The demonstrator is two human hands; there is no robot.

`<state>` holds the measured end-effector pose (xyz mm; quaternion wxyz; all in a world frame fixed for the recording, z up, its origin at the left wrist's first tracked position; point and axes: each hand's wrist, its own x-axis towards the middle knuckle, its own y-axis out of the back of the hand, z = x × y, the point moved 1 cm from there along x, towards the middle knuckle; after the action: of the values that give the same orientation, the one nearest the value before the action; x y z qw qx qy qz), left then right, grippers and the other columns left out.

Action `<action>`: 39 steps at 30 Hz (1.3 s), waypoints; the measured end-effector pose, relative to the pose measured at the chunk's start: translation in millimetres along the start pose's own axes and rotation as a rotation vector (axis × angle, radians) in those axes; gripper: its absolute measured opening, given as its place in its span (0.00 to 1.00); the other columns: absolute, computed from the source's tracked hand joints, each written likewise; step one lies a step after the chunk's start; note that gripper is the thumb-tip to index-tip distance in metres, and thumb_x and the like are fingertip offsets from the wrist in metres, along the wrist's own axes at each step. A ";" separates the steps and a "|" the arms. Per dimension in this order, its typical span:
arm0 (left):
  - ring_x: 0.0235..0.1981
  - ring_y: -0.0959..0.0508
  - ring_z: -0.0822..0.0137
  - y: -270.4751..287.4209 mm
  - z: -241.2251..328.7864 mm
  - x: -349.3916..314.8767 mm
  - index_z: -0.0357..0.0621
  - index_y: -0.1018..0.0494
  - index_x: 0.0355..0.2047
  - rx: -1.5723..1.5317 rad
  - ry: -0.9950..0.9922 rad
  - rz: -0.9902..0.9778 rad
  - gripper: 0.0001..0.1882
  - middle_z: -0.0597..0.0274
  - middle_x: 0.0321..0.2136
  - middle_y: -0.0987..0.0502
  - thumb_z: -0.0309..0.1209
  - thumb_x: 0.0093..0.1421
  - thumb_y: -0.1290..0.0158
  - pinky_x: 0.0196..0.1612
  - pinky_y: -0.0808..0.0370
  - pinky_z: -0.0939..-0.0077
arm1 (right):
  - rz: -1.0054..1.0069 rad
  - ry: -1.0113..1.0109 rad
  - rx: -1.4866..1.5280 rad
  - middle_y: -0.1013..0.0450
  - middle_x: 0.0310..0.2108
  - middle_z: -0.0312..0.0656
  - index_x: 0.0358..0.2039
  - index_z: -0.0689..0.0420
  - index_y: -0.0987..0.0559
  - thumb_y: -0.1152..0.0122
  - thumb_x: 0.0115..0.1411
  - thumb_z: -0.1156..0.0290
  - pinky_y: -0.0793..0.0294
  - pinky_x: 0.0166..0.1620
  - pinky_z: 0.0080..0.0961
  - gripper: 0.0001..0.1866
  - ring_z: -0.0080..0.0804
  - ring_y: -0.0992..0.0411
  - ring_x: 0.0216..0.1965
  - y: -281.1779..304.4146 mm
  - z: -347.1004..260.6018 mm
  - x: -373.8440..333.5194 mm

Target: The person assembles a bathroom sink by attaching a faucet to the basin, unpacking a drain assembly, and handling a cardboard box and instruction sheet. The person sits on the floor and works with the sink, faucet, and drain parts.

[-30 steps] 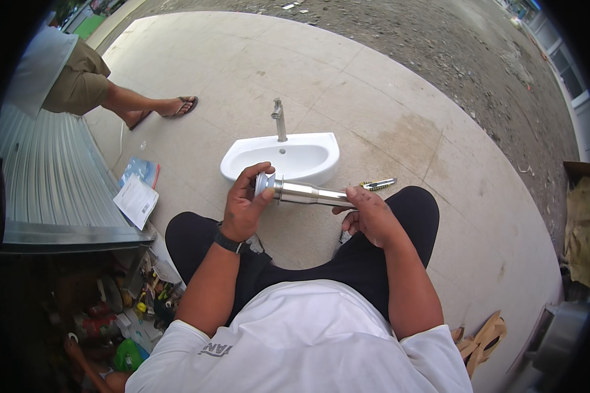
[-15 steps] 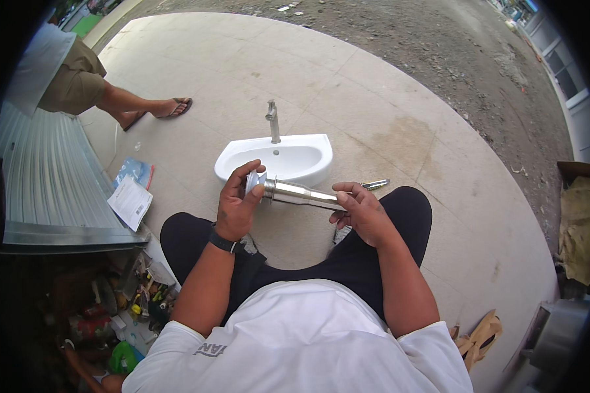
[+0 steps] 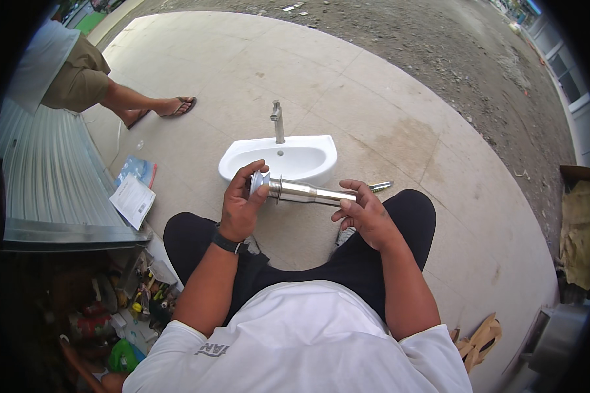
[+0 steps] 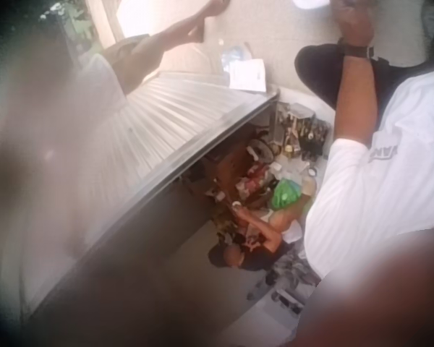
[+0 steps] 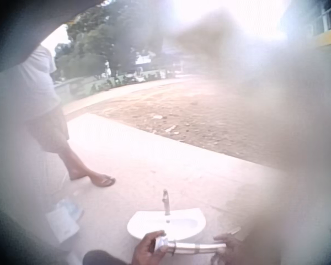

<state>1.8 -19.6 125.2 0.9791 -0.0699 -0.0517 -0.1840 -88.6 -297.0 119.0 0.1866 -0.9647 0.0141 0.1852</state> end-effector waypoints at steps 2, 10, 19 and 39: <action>0.55 0.27 0.71 -0.6 -1.0 0.6 0.43 0.31 0.65 0.029 -0.020 -0.009 0.28 0.63 0.54 0.25 0.38 0.69 0.40 0.59 0.31 0.73 | -0.020 -0.198 -0.048 0.25 0.38 0.39 0.52 0.61 0.26 0.36 0.67 0.60 0.25 0.35 0.19 0.20 0.24 0.23 0.34 0.2 1.7 1.2; 0.51 0.28 0.72 -1.1 -0.7 1.1 0.41 0.31 0.64 0.054 -0.029 -0.016 0.27 0.62 0.53 0.27 0.36 0.69 0.39 0.57 0.30 0.75 | -0.006 -0.234 -0.016 0.26 0.40 0.39 0.50 0.59 0.25 0.39 0.71 0.58 0.26 0.33 0.20 0.18 0.24 0.24 0.30 4.9 2.2 2.6; 0.53 0.27 0.71 -1.4 1.0 1.9 0.43 0.31 0.65 0.084 -0.047 -0.005 0.28 0.63 0.54 0.24 0.40 0.69 0.40 0.57 0.30 0.74 | -0.063 -0.272 -0.007 0.23 0.36 0.37 0.48 0.56 0.24 0.39 0.70 0.57 0.27 0.32 0.18 0.16 0.21 0.26 0.28 5.0 -3.1 0.7; 0.40 0.27 0.78 -2.2 -4.2 0.0 0.38 0.33 0.65 -0.008 0.033 0.079 0.29 0.64 0.49 0.25 0.37 0.68 0.39 0.45 0.26 0.81 | 0.191 0.115 -0.055 0.24 0.31 0.40 0.44 0.60 0.22 0.44 0.72 0.50 0.28 0.27 0.21 0.22 0.23 0.27 0.23 -6.8 15.0 4.8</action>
<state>1.3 -22.3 121.2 0.9860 -0.0728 -0.0321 -0.1464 -88.7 -285.0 106.8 0.1403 -0.9728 0.1114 0.1466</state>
